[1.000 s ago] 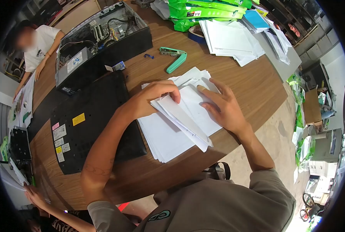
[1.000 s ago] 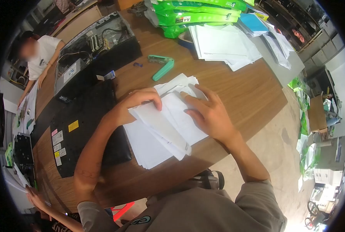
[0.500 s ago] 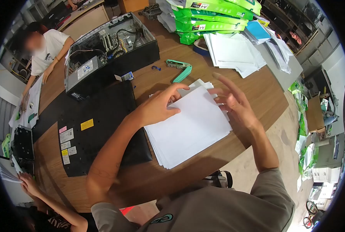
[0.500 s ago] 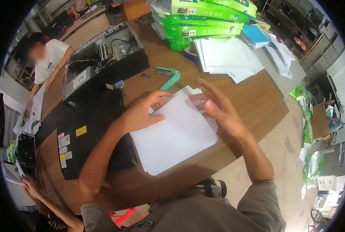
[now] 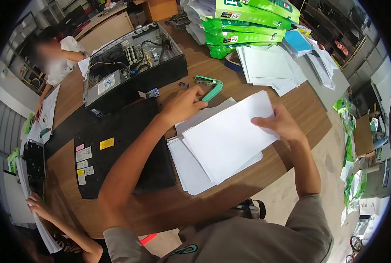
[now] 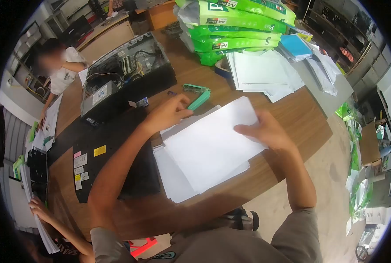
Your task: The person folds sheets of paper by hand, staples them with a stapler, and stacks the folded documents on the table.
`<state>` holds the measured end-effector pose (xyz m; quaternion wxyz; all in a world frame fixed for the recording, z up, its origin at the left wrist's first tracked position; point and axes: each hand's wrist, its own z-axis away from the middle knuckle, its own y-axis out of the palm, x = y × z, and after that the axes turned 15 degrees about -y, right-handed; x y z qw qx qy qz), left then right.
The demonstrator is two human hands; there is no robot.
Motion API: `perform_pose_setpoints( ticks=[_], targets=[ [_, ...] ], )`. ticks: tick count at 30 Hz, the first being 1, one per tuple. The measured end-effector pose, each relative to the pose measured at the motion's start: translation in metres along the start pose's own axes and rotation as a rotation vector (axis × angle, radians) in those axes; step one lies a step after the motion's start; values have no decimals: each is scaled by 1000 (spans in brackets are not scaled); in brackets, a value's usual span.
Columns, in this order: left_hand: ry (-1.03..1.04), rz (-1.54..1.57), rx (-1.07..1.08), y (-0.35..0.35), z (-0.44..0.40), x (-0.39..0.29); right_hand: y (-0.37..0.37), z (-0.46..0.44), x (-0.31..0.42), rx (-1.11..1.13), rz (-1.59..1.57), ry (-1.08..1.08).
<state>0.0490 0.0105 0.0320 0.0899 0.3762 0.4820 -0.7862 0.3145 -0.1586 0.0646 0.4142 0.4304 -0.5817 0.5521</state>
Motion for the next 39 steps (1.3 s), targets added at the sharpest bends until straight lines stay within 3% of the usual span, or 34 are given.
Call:
perform_pose_setpoints(
  ticks=[5, 8, 10, 11, 12, 13, 14, 20, 22, 24, 26, 28, 31, 32, 34, 39],
  targets=[
    [46, -77, 18, 17, -54, -34, -17, 6, 7, -41, 63, -89],
    [190, 80, -5, 24, -78, -27, -20, -1, 6, -51, 66, -162],
    [193, 632, 136, 13, -77, -16, -16, -13, 2, -212, -157, -205],
    [142, 592, 188, -4, -72, -8, -14, -20, 7, -262, -174, -242],
    [343, 599, 213, -19, -67, 16, -8, -30, 9, -268, -186, -245],
    [67, 996, 325, -30, -30, 4, -1, -41, 11, -326, -251, -266],
    [59, 1266, 419, -39, -14, 20, 7, -53, 12, -382, -317, -285],
    [146, 1213, 123, -55, 13, 59, 71, -136, -17, -341, -156, -546],
    [244, 827, -230, -50, 18, 54, 89, -152, -24, -289, -157, -565],
    [202, 869, -271, -49, 16, 56, 96, -158, -25, -247, -159, -584],
    [168, 899, -304, -53, 12, 60, 101, -156, -23, -242, -254, -403],
    [154, 736, -341, -47, 13, 62, 99, -160, -24, -233, -244, -320],
    [79, 575, -454, -45, 16, 58, 95, -174, -36, -258, -161, -528],
    [248, 643, -523, -38, 9, 60, 94, -172, -34, -292, -107, -517],
    [178, 532, -439, -37, 11, 63, 91, -168, -33, -186, -166, -496],
    [147, 455, -445, -30, 10, 64, 100, -164, -43, -192, -144, -479]
  ],
)
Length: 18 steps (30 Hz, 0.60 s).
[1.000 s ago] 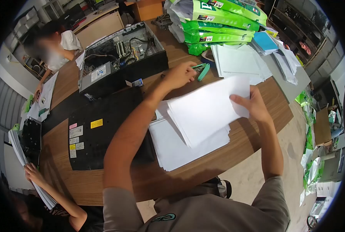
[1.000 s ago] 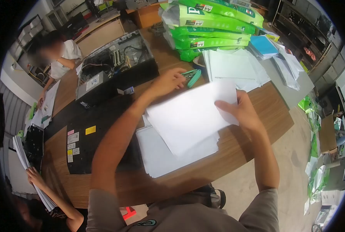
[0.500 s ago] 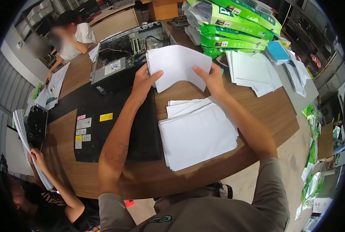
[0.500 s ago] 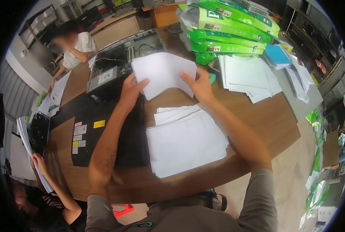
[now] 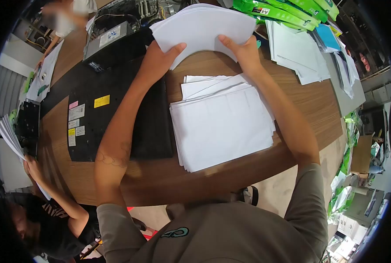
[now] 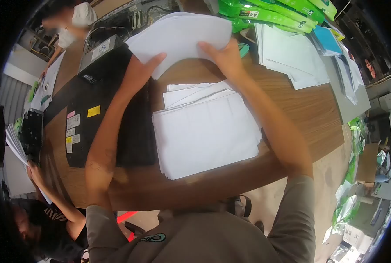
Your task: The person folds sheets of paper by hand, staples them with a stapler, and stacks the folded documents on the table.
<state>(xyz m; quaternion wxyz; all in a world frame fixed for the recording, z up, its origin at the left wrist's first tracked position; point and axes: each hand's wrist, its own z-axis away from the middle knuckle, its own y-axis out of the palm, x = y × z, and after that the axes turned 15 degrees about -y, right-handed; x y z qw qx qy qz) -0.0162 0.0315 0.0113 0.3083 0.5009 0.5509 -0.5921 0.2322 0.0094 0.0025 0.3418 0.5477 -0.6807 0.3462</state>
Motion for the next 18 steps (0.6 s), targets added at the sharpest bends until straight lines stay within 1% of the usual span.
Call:
perform_pose_setpoints(
  ticks=[1, 2, 4, 5, 7, 8, 9, 11, 12, 13, 14, 15, 16, 17, 18],
  targets=[
    [-5, -5, -21, -1, -1, 0, -1, -3, 6, 16, 7, 25],
    [-7, -4, -28, -3, 0, 0, -2, -3, -5, 18, 28, 43],
    [-57, -106, 80, -9, -1, -4, 1, 1, -9, 10, -17, 37],
    [-46, -107, 76, -12, -1, -7, 0, 2, -10, 0, -58, 28],
    [94, 56, 1, -23, 0, -21, 3, 2, -8, -9, 21, -8],
    [119, 99, -13, -34, -2, -29, 0, 1, -6, 44, 28, 11],
    [112, 136, -17, -43, -1, -39, 0, 1, -11, 39, 31, -6],
    [65, 209, 84, -49, 1, -40, 0, 3, -21, -52, 35, 17],
    [56, 139, 106, -45, 3, -41, 1, 2, -9, -56, -5, -26],
    [43, 69, 125, -38, 5, -39, 0, 0, -15, -78, 73, -22],
    [84, -46, 58, -31, 3, -27, -2, 2, -21, -54, 91, 3],
    [66, -73, 6, -23, 4, -24, -3, 0, -21, -30, 109, 26],
    [-11, -36, 31, -19, 2, -20, -3, -2, -13, -27, 109, 11],
    [-94, 1, 61, -17, 2, -13, -2, -2, -6, 25, 70, 86],
    [-89, -1, 58, -18, 3, -13, -2, -1, -1, 74, 30, 162]
  ],
)
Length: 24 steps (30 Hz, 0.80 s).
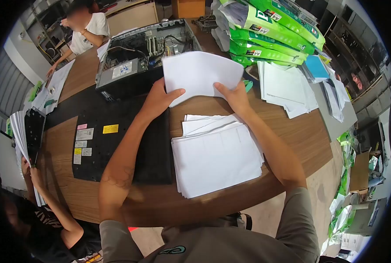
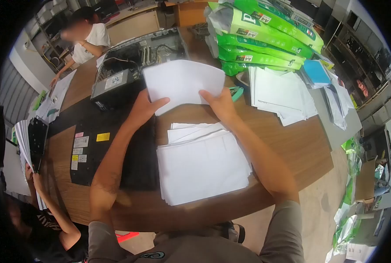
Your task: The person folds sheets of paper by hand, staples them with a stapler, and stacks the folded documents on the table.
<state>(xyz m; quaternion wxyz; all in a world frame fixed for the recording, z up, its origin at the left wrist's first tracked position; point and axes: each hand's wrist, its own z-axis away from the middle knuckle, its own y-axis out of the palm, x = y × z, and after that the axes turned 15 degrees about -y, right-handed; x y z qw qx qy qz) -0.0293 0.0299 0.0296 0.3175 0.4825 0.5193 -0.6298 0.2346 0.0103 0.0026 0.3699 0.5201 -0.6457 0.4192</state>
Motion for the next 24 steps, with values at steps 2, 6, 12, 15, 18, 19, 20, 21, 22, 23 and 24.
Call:
perform_pose_setpoints(
  ticks=[2, 6, 12, 15, 18, 19, 20, 21, 22, 23, 24],
  targets=[
    [-88, 132, 22, -1, -1, 0, -2, 1, 7, -42, -15, -53],
    [-16, 109, -27, 2, 2, 5, -7, 2, -33, 24, 151, -30],
    [90, -145, -156, 11, 11, -3, -5, 6, -5, -53, 52, -100],
    [63, -334, -151, 8, 6, 4, -5, 10, 9, -30, 193, 51],
    [-40, -109, -58, -4, 5, -9, -11, 0, 16, -75, 86, -35],
    [-40, -109, -56, -3, 4, -9, -9, 0, 18, -76, 87, -34],
    [-5, 161, -20, -3, 3, -9, -5, -2, 21, -164, -238, -34],
    [31, 430, 16, -2, 2, -9, 0, -3, 26, -249, -564, -34],
    [54, 436, 144, 3, 5, -10, 5, 0, 41, -258, -694, 85],
    [60, 433, 145, 12, 9, -11, 15, 4, 46, -260, -696, 77],
    [70, 453, 191, 26, 17, -18, 27, 10, 50, -265, -725, 82]
  ],
)
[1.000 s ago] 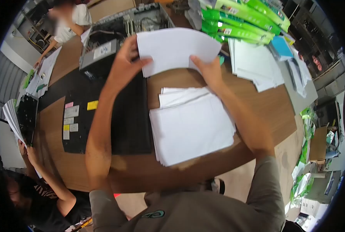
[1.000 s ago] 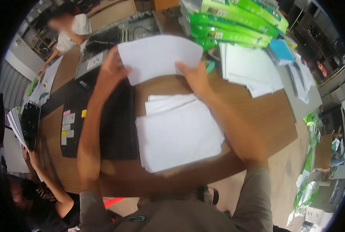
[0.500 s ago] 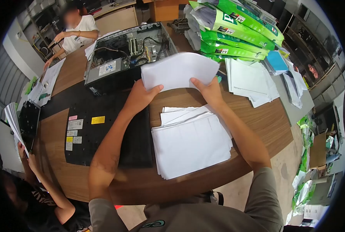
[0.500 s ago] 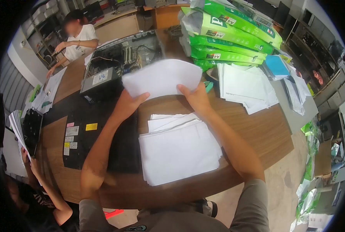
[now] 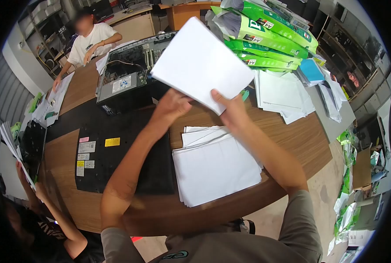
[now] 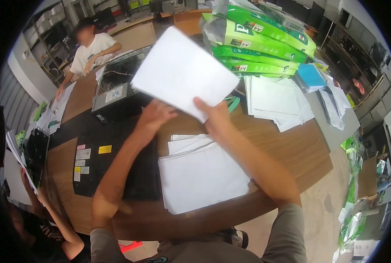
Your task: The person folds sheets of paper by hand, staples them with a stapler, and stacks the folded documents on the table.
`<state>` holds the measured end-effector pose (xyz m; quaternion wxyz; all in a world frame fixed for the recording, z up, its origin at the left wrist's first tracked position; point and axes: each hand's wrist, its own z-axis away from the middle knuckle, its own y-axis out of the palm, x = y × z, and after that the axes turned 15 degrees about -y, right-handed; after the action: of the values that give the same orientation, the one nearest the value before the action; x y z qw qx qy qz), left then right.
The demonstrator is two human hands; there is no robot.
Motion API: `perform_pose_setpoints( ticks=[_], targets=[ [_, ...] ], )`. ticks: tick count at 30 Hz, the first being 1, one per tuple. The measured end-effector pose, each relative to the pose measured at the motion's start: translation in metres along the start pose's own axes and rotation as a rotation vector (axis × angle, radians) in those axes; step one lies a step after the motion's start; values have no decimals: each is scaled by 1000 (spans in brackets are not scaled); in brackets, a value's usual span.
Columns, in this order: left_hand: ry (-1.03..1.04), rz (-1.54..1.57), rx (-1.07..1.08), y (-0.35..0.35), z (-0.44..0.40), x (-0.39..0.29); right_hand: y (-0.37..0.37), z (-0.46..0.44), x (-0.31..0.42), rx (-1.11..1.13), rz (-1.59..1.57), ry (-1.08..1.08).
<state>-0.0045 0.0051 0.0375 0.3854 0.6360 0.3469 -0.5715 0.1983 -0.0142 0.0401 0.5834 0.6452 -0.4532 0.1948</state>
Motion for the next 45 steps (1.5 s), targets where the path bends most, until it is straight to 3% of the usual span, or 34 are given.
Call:
perform_pose_setpoints(
  ticks=[3, 5, 9, 11, 14, 18, 20, 22, 23, 25, 27, 29, 31, 33, 38, 40, 45],
  targets=[
    [-13, 17, 72, 17, 3, -3, 15, 19, -12, 31, -62, 15],
    [40, -13, -204, 18, 2, 3, 16, 22, -11, 61, -96, 30],
    [45, -20, -283, -12, -5, 8, -7, -10, 10, 314, 83, 3],
    [91, -121, -306, -17, -7, 8, -25, -32, 16, 487, 258, -118],
    [197, -379, -290, -10, -8, 8, -16, -29, 34, 592, 498, -67],
    [116, -335, -245, -2, -5, 2, -35, -36, 6, 497, 301, 113],
    [22, -269, -139, -6, -8, 0, -41, -38, 0, 514, 370, 103],
    [105, -248, -136, -6, -12, 4, -41, -38, -5, 534, 440, 92],
    [188, -224, -130, -6, -13, 8, -40, -36, -10, 484, 486, 11],
    [160, -247, -212, -4, -12, 11, -30, -27, -13, 432, 527, -71],
    [-128, 247, -305, 3, -13, 13, -20, -16, -10, 435, 492, -253],
    [-145, 322, -279, 0, -14, 14, -12, -9, -6, 422, 600, -184],
    [-187, 370, -304, 2, -12, 11, -7, -4, -5, 504, 784, -258],
    [-165, 329, -301, 3, -9, 6, -9, -5, -5, 524, 843, -229],
    [-28, 219, -264, 15, -2, 1, -8, -10, -7, 352, 334, 0],
    [47, -71, -315, 19, -3, 1, -12, -11, -7, 353, 376, -16],
    [33, -87, -210, 14, -17, -10, -26, -20, -3, 374, 516, -136]
  ],
)
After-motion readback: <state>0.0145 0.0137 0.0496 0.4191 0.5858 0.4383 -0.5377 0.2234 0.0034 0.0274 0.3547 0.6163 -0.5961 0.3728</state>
